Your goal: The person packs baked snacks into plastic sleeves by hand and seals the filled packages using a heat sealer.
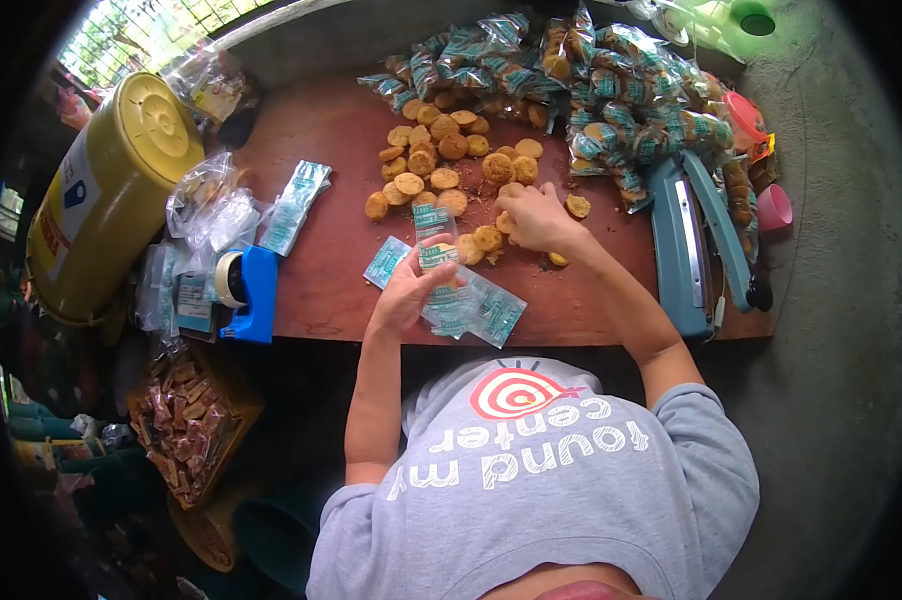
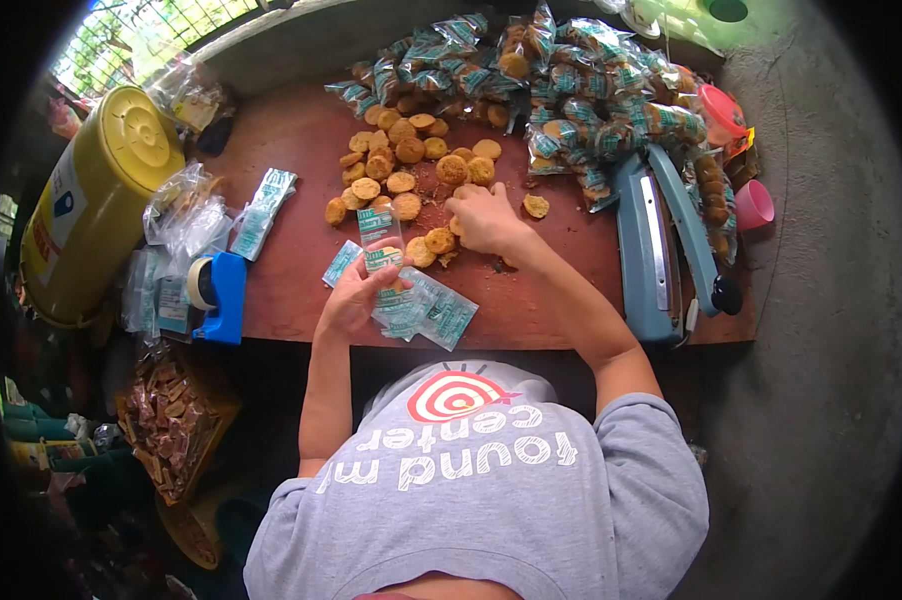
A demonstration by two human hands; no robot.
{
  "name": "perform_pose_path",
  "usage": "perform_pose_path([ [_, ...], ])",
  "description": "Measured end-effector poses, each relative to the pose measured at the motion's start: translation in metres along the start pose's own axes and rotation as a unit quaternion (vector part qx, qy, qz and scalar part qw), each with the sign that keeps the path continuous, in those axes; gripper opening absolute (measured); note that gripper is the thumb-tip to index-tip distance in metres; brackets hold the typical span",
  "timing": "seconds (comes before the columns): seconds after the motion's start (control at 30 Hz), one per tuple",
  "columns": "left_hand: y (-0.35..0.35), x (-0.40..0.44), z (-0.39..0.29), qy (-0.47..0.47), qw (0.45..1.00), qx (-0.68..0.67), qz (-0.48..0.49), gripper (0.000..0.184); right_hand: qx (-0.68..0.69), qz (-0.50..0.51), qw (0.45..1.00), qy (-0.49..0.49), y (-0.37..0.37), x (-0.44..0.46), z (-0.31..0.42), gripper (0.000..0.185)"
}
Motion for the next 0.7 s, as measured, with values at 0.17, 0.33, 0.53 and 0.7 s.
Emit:
perform_pose_path([
  [0.17,-0.001,0.0,0.0,0.025,0.994,0.102,-0.033,0.061,0.072,0.08,0.993,0.051,0.011,-0.005,-0.015,0.028],
  [0.33,0.011,-0.002,-0.004,0.045,0.986,0.159,-0.036,0.061,0.179,-0.01,0.978,0.104,0.017,-0.008,-0.026,0.029],
  [0.53,0.009,0.005,0.003,0.049,0.974,0.221,-0.024,0.063,0.391,-0.098,0.904,0.14,0.006,0.003,-0.046,0.024],
  [0.7,0.021,0.004,0.001,0.056,0.961,0.27,-0.025,0.064,0.577,-0.102,0.809,0.036,-0.043,0.008,-0.015,0.015],
])
Point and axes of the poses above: each hand's wrist, its own x-axis towards the middle knuckle, its own y-axis out of the palm, z = x × y, the point moved 8 cm from there along x, towards the middle knuckle, and after that the axes turned 11 degrees about -x, right-handed, at the moved point
